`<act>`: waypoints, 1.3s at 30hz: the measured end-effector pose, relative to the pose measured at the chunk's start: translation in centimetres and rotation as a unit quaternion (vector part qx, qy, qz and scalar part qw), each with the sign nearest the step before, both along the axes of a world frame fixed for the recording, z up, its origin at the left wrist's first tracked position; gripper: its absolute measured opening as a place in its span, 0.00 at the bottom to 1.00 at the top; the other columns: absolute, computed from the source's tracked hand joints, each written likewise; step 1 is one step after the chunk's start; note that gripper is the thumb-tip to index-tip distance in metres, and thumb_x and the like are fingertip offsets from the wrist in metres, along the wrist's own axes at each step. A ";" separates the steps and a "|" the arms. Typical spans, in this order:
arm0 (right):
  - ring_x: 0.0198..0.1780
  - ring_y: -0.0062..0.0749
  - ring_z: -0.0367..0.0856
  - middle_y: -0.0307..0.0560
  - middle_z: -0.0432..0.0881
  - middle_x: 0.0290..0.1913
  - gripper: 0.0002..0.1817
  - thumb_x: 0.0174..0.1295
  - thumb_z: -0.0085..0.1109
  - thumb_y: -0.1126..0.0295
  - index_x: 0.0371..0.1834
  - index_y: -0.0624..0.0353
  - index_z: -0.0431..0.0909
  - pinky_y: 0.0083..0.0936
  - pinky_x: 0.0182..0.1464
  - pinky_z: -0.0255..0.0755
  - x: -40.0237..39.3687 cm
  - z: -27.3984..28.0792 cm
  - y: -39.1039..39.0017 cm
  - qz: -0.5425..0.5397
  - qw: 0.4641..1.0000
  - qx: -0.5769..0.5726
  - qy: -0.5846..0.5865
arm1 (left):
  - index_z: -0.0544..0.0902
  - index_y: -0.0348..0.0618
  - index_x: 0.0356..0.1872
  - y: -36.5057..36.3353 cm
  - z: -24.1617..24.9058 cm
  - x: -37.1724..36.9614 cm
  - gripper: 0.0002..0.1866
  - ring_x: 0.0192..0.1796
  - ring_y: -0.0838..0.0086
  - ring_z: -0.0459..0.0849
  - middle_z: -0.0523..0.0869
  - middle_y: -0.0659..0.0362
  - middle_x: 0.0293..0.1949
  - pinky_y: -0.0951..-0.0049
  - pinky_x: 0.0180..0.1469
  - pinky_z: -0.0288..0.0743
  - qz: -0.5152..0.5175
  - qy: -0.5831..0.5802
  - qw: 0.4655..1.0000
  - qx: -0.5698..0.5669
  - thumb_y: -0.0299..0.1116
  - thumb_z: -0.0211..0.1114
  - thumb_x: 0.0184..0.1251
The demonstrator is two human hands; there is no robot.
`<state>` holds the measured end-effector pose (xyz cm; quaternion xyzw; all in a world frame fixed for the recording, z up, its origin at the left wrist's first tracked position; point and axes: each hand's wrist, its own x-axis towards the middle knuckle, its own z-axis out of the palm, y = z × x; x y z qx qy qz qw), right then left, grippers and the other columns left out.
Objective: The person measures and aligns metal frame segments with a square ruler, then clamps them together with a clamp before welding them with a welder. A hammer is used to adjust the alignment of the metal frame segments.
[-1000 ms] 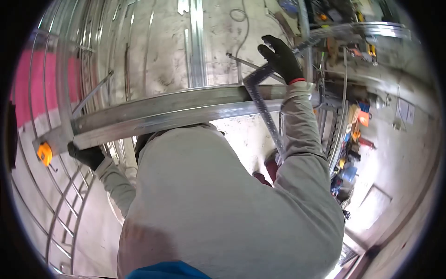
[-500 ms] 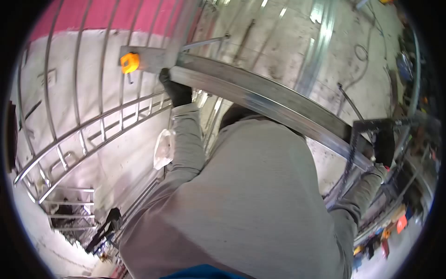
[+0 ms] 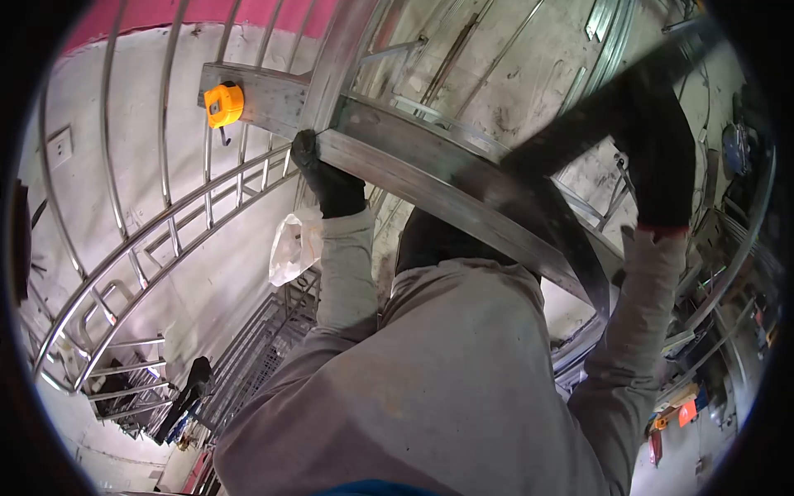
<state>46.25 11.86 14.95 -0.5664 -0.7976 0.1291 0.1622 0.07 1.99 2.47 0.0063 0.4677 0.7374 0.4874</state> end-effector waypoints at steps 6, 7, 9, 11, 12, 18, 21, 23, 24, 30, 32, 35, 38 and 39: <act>0.36 0.15 0.78 0.36 0.86 0.52 0.19 0.83 0.50 0.70 0.71 0.58 0.81 0.17 0.35 0.73 -15.7 -2.2 7.4 -0.093 0.783 -0.330 0.518 | 0.73 0.45 0.66 -2.7 -1.9 -0.2 0.23 0.66 0.67 0.78 0.77 0.57 0.60 0.63 0.69 0.76 -0.021 0.216 0.974 -0.070 0.42 0.68 0.77; 0.33 0.17 0.77 0.36 0.85 0.44 0.19 0.83 0.53 0.65 0.70 0.58 0.82 0.18 0.34 0.72 -17.2 -2.8 7.6 -0.042 0.854 -0.262 0.447 | 0.72 0.43 0.67 -2.7 -1.1 0.4 0.24 0.68 0.66 0.76 0.76 0.56 0.61 0.63 0.70 0.74 -0.046 0.304 0.949 -0.070 0.39 0.68 0.77; 0.29 0.20 0.77 0.39 0.81 0.32 0.17 0.79 0.62 0.57 0.54 0.60 0.87 0.19 0.33 0.71 -18.0 -4.5 8.6 -0.033 0.841 -0.306 0.445 | 0.71 0.41 0.68 -3.1 -1.0 0.9 0.25 0.70 0.66 0.75 0.76 0.56 0.63 0.64 0.72 0.72 -0.064 0.381 0.919 -0.072 0.37 0.68 0.76; 0.26 0.22 0.76 0.39 0.77 0.24 0.17 0.75 0.68 0.55 0.40 0.60 0.85 0.21 0.32 0.71 -20.7 -3.7 8.7 -0.111 0.786 -0.364 0.486 | 0.72 0.40 0.68 -3.5 -1.3 0.9 0.24 0.68 0.66 0.76 0.76 0.56 0.62 0.65 0.71 0.72 -0.069 0.384 0.919 -0.059 0.34 0.66 0.77; 0.26 0.22 0.76 0.39 0.77 0.24 0.17 0.75 0.68 0.55 0.40 0.60 0.85 0.21 0.32 0.71 -21.5 -3.6 8.8 -0.107 0.790 -0.366 0.480 | 0.72 0.39 0.68 -3.5 -1.1 1.0 0.23 0.68 0.66 0.76 0.76 0.56 0.62 0.65 0.71 0.72 -0.068 0.383 0.919 -0.055 0.33 0.66 0.77; 0.28 0.24 0.78 0.40 0.81 0.29 0.18 0.76 0.66 0.55 0.47 0.62 0.86 0.21 0.33 0.72 -24.0 -4.1 8.9 -0.119 0.750 -0.380 0.528 | 0.72 0.39 0.68 -3.5 -1.5 0.9 0.18 0.64 0.65 0.80 0.77 0.53 0.61 0.65 0.69 0.74 -0.007 0.034 0.998 -0.045 0.27 0.59 0.81; 0.29 0.24 0.79 0.39 0.82 0.30 0.16 0.76 0.67 0.57 0.46 0.61 0.86 0.22 0.32 0.72 -24.2 -4.7 9.3 -0.114 0.772 -0.382 0.495 | 0.72 0.39 0.69 -3.1 -0.7 1.6 0.20 0.65 0.63 0.80 0.77 0.50 0.62 0.63 0.70 0.76 -0.100 0.433 0.890 -0.099 0.23 0.58 0.79; 0.29 0.24 0.79 0.39 0.82 0.30 0.15 0.75 0.67 0.58 0.46 0.60 0.86 0.22 0.31 0.72 -24.2 -4.8 9.5 -0.122 0.792 -0.379 0.463 | 0.69 0.46 0.71 -3.6 -1.1 1.5 0.24 0.68 0.68 0.78 0.76 0.57 0.66 0.65 0.70 0.75 -0.113 0.419 0.898 -0.073 0.32 0.64 0.78; 0.29 0.23 0.79 0.38 0.82 0.31 0.15 0.74 0.68 0.57 0.45 0.60 0.85 0.22 0.31 0.72 -24.8 -4.3 9.4 -0.135 0.771 -0.386 0.488 | 0.69 0.46 0.71 -3.7 -1.7 1.4 0.24 0.68 0.68 0.78 0.76 0.57 0.66 0.65 0.70 0.75 -0.110 0.416 0.900 -0.071 0.32 0.64 0.78; 0.28 0.23 0.79 0.37 0.82 0.31 0.17 0.72 0.71 0.56 0.44 0.59 0.84 0.21 0.31 0.73 -25.2 -4.7 9.8 -0.132 0.756 -0.392 0.507 | 0.68 0.44 0.71 -3.9 -3.1 1.3 0.23 0.68 0.70 0.77 0.77 0.57 0.65 0.67 0.72 0.73 -0.103 0.460 0.878 -0.078 0.31 0.63 0.81; 0.28 0.23 0.79 0.37 0.82 0.31 0.17 0.72 0.71 0.55 0.44 0.59 0.84 0.21 0.32 0.73 -24.7 -5.5 9.9 -0.116 0.759 -0.395 0.504 | 0.68 0.43 0.71 -3.8 -3.4 1.1 0.24 0.67 0.70 0.78 0.78 0.57 0.64 0.67 0.71 0.74 -0.102 0.364 0.925 -0.049 0.32 0.64 0.80; 0.28 0.21 0.78 0.37 0.82 0.31 0.17 0.73 0.70 0.54 0.45 0.59 0.85 0.20 0.31 0.73 -24.7 -5.4 9.9 -0.106 0.785 -0.383 0.475 | 0.70 0.43 0.69 -3.2 -2.6 1.6 0.22 0.65 0.70 0.79 0.79 0.59 0.61 0.67 0.70 0.75 -0.075 0.390 0.916 -0.055 0.35 0.65 0.80; 0.28 0.19 0.78 0.37 0.82 0.31 0.17 0.76 0.66 0.53 0.45 0.58 0.85 0.20 0.30 0.74 -24.8 -5.7 9.7 -0.086 0.829 -0.343 0.433 | 0.74 0.42 0.64 -2.6 -1.9 1.6 0.19 0.62 0.68 0.80 0.80 0.57 0.58 0.65 0.68 0.75 -0.037 0.244 0.966 -0.076 0.39 0.64 0.81; 0.27 0.19 0.78 0.37 0.82 0.30 0.17 0.77 0.63 0.53 0.45 0.58 0.85 0.20 0.29 0.74 -25.0 -5.9 9.7 -0.097 0.816 -0.357 0.445 | 0.75 0.40 0.65 -2.1 -1.0 1.7 0.19 0.63 0.66 0.80 0.79 0.54 0.59 0.63 0.70 0.74 -0.004 0.139 0.985 -0.098 0.39 0.62 0.82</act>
